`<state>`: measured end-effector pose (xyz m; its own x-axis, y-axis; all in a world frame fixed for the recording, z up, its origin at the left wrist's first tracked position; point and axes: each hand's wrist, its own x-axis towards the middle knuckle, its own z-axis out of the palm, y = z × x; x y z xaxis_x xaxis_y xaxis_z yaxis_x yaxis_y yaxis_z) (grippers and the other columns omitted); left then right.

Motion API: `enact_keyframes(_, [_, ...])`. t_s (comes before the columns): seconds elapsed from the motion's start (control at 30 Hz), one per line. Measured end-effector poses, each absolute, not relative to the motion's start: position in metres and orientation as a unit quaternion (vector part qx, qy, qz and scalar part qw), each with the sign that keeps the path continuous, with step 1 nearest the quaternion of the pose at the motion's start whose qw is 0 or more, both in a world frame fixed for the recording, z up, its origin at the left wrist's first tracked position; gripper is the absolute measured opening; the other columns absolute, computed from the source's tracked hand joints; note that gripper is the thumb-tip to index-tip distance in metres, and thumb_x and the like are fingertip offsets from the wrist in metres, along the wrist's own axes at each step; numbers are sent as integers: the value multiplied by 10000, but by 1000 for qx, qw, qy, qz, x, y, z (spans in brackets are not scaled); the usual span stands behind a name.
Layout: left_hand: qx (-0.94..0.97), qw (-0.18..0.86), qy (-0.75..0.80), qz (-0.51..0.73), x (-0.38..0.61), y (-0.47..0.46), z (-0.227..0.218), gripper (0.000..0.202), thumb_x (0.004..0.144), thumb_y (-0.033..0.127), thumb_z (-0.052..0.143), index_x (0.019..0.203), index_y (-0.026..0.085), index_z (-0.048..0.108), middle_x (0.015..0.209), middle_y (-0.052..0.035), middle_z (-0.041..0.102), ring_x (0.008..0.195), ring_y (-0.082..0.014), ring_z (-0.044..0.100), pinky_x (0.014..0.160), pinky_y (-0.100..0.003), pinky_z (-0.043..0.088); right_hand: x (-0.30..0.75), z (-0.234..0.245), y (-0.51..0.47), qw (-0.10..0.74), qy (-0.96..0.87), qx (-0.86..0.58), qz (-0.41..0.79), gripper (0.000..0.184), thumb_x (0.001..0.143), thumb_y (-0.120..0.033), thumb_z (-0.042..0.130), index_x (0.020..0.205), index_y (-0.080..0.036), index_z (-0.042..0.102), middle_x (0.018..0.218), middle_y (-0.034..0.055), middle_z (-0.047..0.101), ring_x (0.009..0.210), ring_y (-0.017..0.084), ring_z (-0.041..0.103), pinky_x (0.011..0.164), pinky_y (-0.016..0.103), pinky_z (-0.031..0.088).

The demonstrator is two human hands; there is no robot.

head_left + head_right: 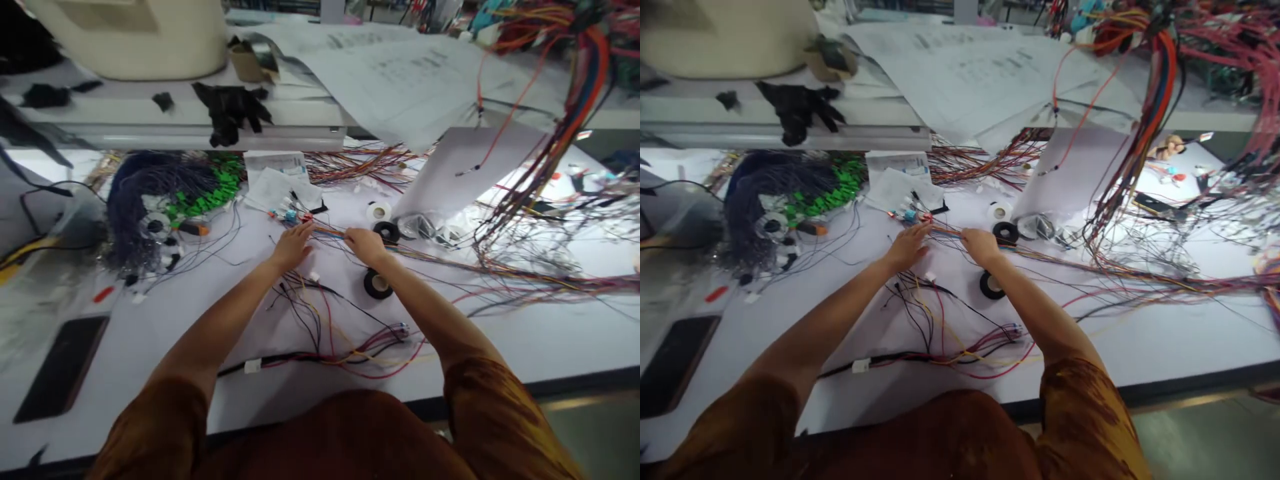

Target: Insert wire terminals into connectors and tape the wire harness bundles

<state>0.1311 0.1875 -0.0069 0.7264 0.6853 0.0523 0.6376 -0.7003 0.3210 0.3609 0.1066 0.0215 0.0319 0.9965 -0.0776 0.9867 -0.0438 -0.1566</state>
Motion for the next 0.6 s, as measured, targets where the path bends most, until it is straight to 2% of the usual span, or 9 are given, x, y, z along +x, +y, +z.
enact_keyframes(0.1, [896, 135, 421, 43, 130, 213, -19, 592, 954, 370, 461, 1515, 203, 374, 1629, -99, 294, 1480, -327, 285, 1167, -545, 235, 398, 25, 83, 126, -645, -747, 97, 276, 957, -359, 472, 978, -221, 710, 1042, 74, 741, 966, 229, 670, 759, 315, 471])
enact_keyframes(0.17, [891, 131, 433, 48, 124, 220, -27, 592, 964, 411, 434, 1516, 203, 378, 1638, -103, 268, 1491, -328, 261, 1160, -559, 216, 429, 25, 56, 248, -570, -774, 119, 280, 920, -407, 504, 855, -222, 704, 848, 61, 716, 811, 207, 660, 685, 311, 465])
enact_keyframes(0.23, [889, 128, 436, 60, 121, 223, -33, 583, 970, 408, 415, 1513, 197, 386, 1637, -99, 270, 1491, -328, 260, 1157, -565, 208, 452, 26, 23, 415, -434, -786, 145, 305, 905, -477, 490, 808, -240, 655, 597, 2, 545, 556, 165, 544, 527, 292, 405])
enact_keyframes(0.27, [886, 130, 440, 62, 122, 223, -34, 572, 971, 399, 413, 1506, 196, 398, 1636, -94, 275, 1487, -334, 267, 1154, -571, 208, 456, 27, 7, 490, -369, -773, 162, 300, 890, -508, 496, 802, -252, 624, 544, -34, 439, 474, 145, 457, 470, 281, 354])
enact_keyframes(0.33, [880, 134, 450, 67, 128, 221, -31, 547, 964, 369, 428, 1482, 194, 434, 1629, -88, 295, 1477, -349, 281, 1152, -575, 210, 449, 30, -23, 568, -302, -730, 231, 281, 847, -540, 544, 817, -264, 587, 543, -70, 340, 426, 121, 364, 431, 269, 306])
enact_keyframes(0.4, [876, 136, 453, 93, 132, 211, -21, 522, 954, 331, 452, 1452, 176, 466, 1614, -99, 329, 1471, -339, 292, 1162, -540, 218, 427, 35, -46, 550, -319, -696, 332, 270, 810, -525, 600, 882, -264, 598, 565, -65, 394, 455, 122, 405, 465, 275, 358])
enact_keyframes(0.5, [881, 149, 416, 169, 120, 178, 5, 496, 962, 340, 458, 1412, 133, 485, 1540, -139, 428, 1426, -288, 371, 1155, -458, 277, 383, 45, -64, 441, -403, -667, 445, 291, 805, -477, 617, 997, -258, 624, 618, -29, 536, 562, 150, 530, 590, 306, 456])
enact_keyframes(0.6, [881, 196, 395, 173, 72, 128, 31, 440, 981, 408, 433, 1303, 142, 572, 1301, -114, 629, 1241, -261, 546, 1091, -444, 369, 346, 49, -70, 353, -476, -648, 479, 252, 824, -431, 599, 998, -253, 639, 678, -8, 595, 630, 159, 576, 635, 302, 469])
